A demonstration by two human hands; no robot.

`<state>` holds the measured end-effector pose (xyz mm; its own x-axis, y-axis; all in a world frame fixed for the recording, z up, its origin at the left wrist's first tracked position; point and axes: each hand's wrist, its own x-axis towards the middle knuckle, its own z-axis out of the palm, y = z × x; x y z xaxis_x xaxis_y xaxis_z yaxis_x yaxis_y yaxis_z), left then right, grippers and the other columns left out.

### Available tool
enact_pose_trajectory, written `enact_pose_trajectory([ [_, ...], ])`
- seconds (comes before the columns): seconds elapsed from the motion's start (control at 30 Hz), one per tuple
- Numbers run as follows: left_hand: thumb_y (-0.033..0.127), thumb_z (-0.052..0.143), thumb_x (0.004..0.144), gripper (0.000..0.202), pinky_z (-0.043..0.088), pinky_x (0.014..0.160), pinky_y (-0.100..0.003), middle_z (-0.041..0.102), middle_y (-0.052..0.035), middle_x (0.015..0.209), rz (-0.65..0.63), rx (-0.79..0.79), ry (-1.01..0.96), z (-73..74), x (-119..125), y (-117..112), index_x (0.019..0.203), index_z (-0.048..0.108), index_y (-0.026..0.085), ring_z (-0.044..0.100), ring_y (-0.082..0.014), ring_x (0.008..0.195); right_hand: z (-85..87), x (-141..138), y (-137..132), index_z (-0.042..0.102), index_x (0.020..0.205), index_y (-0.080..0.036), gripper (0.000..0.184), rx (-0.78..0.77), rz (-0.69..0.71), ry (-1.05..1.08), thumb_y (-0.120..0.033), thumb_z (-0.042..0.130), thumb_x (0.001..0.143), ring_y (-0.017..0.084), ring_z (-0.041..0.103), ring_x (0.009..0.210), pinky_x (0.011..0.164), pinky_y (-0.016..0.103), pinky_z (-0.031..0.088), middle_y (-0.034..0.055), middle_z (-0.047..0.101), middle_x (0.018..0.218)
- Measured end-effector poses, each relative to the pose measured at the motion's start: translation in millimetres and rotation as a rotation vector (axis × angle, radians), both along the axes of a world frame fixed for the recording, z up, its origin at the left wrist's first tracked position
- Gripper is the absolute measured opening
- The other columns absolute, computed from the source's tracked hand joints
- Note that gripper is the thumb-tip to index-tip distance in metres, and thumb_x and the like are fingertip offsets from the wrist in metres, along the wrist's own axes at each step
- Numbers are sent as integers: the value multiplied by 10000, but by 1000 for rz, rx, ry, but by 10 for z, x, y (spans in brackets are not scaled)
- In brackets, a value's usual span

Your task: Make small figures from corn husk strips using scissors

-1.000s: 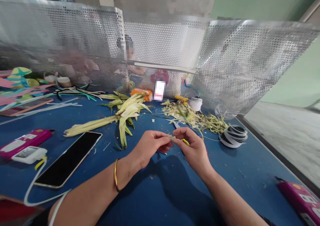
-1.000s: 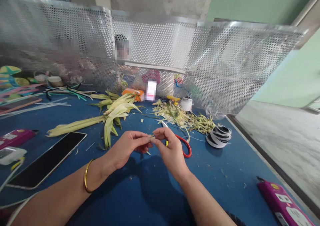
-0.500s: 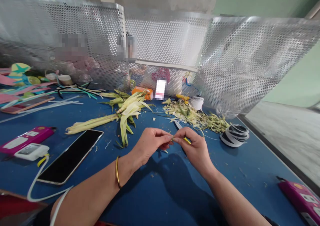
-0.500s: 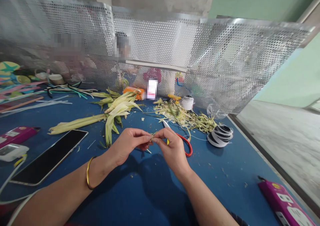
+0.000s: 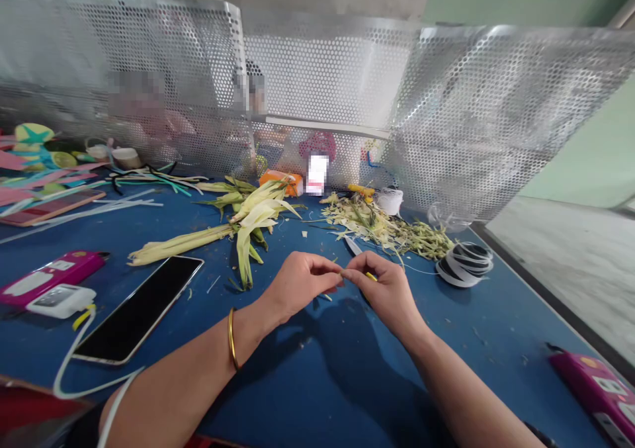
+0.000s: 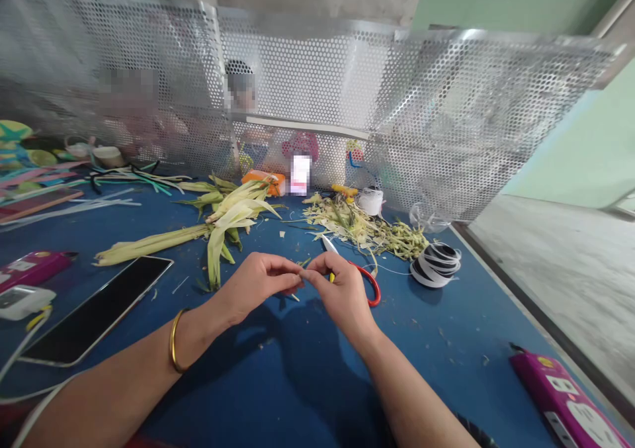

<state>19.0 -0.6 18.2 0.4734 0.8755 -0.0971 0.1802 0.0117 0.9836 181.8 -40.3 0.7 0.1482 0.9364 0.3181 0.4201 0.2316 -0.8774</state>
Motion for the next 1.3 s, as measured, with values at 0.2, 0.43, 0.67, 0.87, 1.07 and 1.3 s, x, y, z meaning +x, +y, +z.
enact_pose_trajectory([
  [0.2,310,681,770,177,506,653,-242,720,-44,717,-6,-131,-110,-23,8,20,787,756,151,625,-117,619,-15,19,22,685,806,-200,161,-28,58,229,-358,662,788,163,604,669,645,281,460,4,669,696],
  [0.43,355,749,693,227,475,612,-234,673,-34,668,3,-307,-221,-32,-13,21,697,716,131,586,-99,566,-16,11,3,736,853,-225,86,129,131,66,-272,682,805,189,643,795,737,303,500,33,718,831],
  [0.67,373,762,666,250,467,607,-248,679,-41,676,19,-328,-218,-25,-18,18,673,699,131,581,-104,563,-27,-3,-32,728,811,-235,100,235,70,-127,-248,641,858,188,646,756,702,306,501,31,702,797],
  [0.87,327,781,636,220,456,584,-249,643,-19,631,41,-376,-235,-53,4,18,653,678,133,554,-99,555,-36,-9,-56,712,812,-242,124,236,59,-249,-268,616,885,190,645,774,728,307,480,27,699,812],
  [1.07,386,621,816,260,469,593,-251,699,-53,725,67,-108,-60,21,-43,117,761,714,150,604,-124,612,-29,25,-28,681,741,-216,141,178,-54,-197,-267,616,855,173,620,698,657,279,448,13,687,742],
  [1.3,298,636,777,176,478,748,-281,755,-50,892,114,435,339,30,-311,274,866,762,213,677,-205,828,-96,165,94,649,742,-182,215,30,-158,41,-379,611,821,163,561,607,605,277,428,5,628,626],
])
